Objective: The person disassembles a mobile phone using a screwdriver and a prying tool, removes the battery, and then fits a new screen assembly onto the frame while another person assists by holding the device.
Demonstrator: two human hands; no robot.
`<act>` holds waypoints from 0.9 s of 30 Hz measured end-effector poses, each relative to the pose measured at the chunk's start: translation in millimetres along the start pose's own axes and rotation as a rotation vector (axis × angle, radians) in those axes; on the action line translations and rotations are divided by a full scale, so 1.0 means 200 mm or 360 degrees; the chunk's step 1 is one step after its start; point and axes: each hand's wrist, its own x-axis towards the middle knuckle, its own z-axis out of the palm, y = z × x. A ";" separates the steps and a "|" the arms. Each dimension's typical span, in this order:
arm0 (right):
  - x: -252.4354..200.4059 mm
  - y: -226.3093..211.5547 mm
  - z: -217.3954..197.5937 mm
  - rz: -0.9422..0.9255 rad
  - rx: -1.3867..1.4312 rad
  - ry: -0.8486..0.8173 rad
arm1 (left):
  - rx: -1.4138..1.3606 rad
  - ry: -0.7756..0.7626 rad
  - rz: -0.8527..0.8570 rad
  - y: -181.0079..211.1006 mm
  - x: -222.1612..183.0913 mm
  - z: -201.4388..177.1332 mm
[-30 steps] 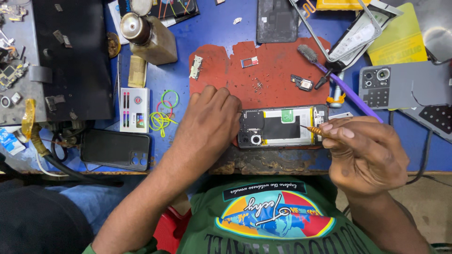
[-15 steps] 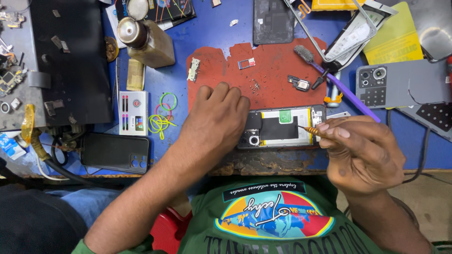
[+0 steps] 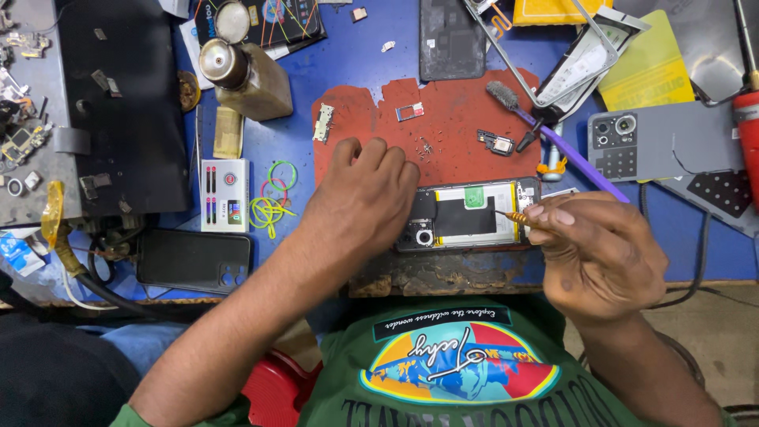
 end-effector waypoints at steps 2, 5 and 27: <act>0.00 0.00 0.00 -0.0010 0.0007 0.0004 | 0.0050 0.0048 -0.0050 0.02 -0.02 -0.01; 0.00 0.01 0.01 -0.0042 -0.0014 0.0005 | 0.0010 0.0087 -0.0110 0.02 -0.02 -0.01; -0.06 0.03 -0.04 0.0162 0.0300 0.0309 | -0.0942 0.0291 -0.0586 0.00 -0.08 -0.05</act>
